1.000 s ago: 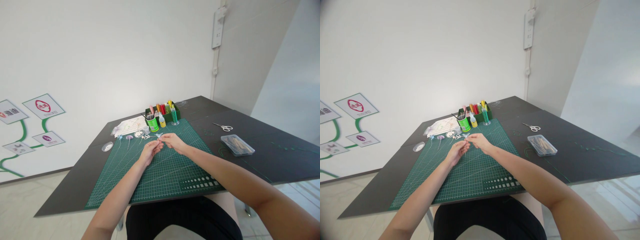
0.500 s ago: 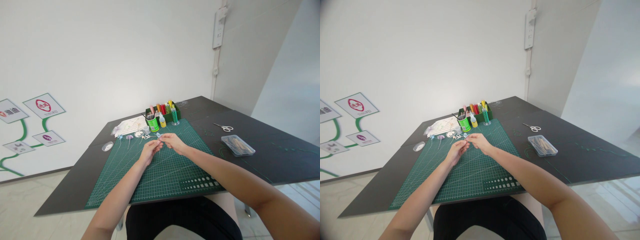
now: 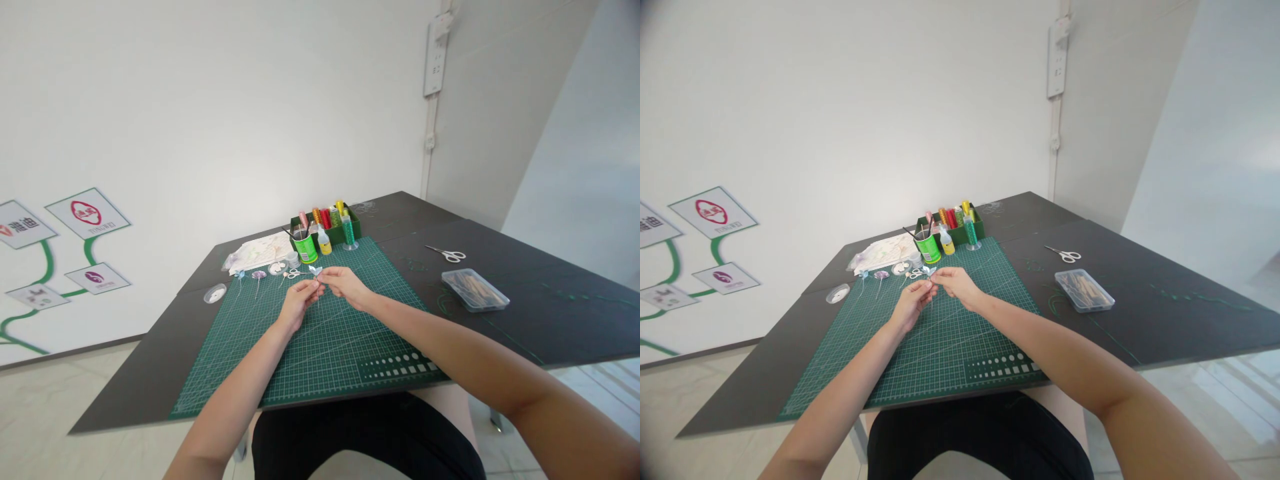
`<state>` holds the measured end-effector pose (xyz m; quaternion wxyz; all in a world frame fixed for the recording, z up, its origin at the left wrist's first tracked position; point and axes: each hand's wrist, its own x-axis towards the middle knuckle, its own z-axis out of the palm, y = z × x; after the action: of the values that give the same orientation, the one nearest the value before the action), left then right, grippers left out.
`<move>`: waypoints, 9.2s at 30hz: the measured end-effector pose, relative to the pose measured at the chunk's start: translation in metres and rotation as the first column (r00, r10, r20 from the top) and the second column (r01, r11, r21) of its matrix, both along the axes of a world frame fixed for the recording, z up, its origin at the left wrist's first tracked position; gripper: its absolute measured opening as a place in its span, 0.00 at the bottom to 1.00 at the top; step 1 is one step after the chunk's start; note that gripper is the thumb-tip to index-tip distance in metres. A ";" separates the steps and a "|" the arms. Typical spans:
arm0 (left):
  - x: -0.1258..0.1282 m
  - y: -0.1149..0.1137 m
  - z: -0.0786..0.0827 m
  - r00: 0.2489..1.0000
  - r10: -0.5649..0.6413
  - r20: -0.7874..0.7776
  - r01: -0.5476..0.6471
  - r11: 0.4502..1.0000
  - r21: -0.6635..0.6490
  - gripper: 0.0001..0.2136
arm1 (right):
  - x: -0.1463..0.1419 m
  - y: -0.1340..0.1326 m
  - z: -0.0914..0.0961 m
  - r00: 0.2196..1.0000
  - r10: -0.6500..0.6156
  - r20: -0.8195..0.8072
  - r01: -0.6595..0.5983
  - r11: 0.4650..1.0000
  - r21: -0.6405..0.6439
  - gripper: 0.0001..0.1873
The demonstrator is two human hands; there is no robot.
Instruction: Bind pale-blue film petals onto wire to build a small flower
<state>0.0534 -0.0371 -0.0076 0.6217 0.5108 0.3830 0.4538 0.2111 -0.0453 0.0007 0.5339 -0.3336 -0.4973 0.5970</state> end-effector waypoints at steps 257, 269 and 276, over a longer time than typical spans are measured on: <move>-0.020 -0.009 0.012 0.517 0.273 -0.811 0.474 0.698 0.537 0.03 | 0.027 0.034 -0.029 0.724 -0.167 0.670 -0.088 0.940 0.329 0.18; -0.020 -0.005 0.013 0.506 0.396 -0.766 0.221 0.799 0.559 0.03 | 0.024 0.032 -0.035 0.644 -0.135 0.753 -0.169 0.935 0.313 0.17; -0.026 0.004 0.007 0.347 0.499 -0.794 0.180 0.796 0.578 0.03 | 0.021 0.027 -0.032 0.625 -0.080 0.777 -0.214 0.939 0.269 0.17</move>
<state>0.0278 -0.0331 -0.0008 0.0576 0.7925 0.5576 0.2400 0.2319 -0.0178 -0.0313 0.2922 -0.4432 -0.7848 0.3199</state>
